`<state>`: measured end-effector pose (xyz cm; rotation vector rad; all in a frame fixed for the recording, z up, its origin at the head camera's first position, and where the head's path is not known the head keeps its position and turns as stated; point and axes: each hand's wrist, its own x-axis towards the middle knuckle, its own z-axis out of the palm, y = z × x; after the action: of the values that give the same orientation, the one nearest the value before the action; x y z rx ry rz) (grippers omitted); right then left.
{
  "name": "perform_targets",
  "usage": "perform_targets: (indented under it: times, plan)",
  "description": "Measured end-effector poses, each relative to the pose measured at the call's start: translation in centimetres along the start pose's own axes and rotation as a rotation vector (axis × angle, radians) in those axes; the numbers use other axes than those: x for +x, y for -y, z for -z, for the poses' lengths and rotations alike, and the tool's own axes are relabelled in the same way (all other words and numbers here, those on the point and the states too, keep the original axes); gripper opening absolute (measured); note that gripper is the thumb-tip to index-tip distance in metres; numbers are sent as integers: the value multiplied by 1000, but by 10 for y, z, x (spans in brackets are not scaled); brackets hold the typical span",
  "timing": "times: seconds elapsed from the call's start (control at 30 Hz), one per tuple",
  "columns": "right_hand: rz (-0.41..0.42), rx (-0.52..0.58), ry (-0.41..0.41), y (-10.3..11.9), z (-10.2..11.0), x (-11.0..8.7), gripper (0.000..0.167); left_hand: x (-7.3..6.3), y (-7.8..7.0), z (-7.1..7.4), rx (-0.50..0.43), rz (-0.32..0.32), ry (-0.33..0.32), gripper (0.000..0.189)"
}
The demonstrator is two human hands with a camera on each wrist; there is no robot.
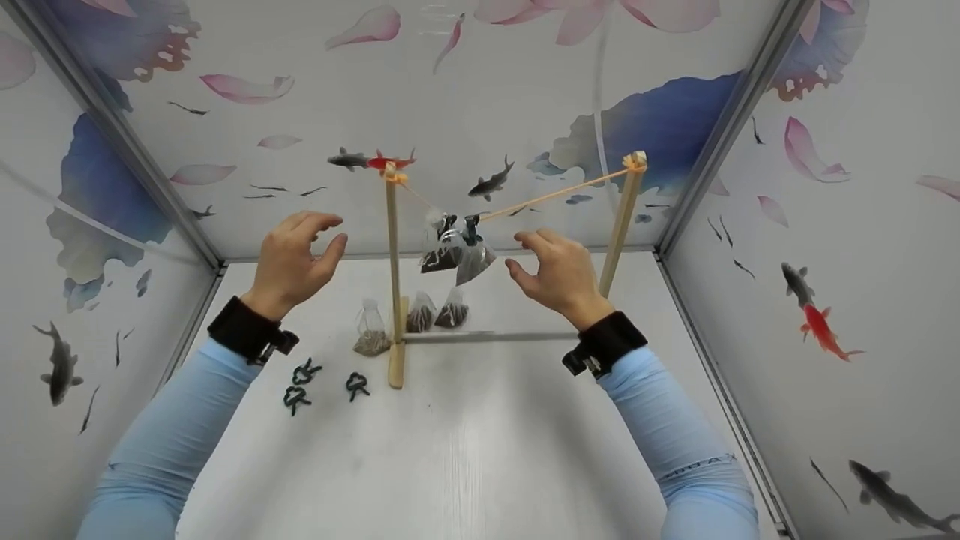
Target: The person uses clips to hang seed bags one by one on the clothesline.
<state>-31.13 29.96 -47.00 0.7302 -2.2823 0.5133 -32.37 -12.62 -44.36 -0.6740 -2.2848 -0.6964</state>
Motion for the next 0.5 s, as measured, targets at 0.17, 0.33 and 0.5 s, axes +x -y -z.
perform_targets:
  times: [0.17, 0.33, 0.5]
  plan:
    - [-118, 4, 88, -3, -1, -14, 52, -30, 27, -4, 68, 124, 53, 29]
    - [-223, 6, 200, -6, -5, -28, 61, -65, 50, -11, 104, 228, 113, 31]
    - [-274, -8, 265, -9, -10, -43, 65, -103, 65, -18, 144, 342, 217, 35]
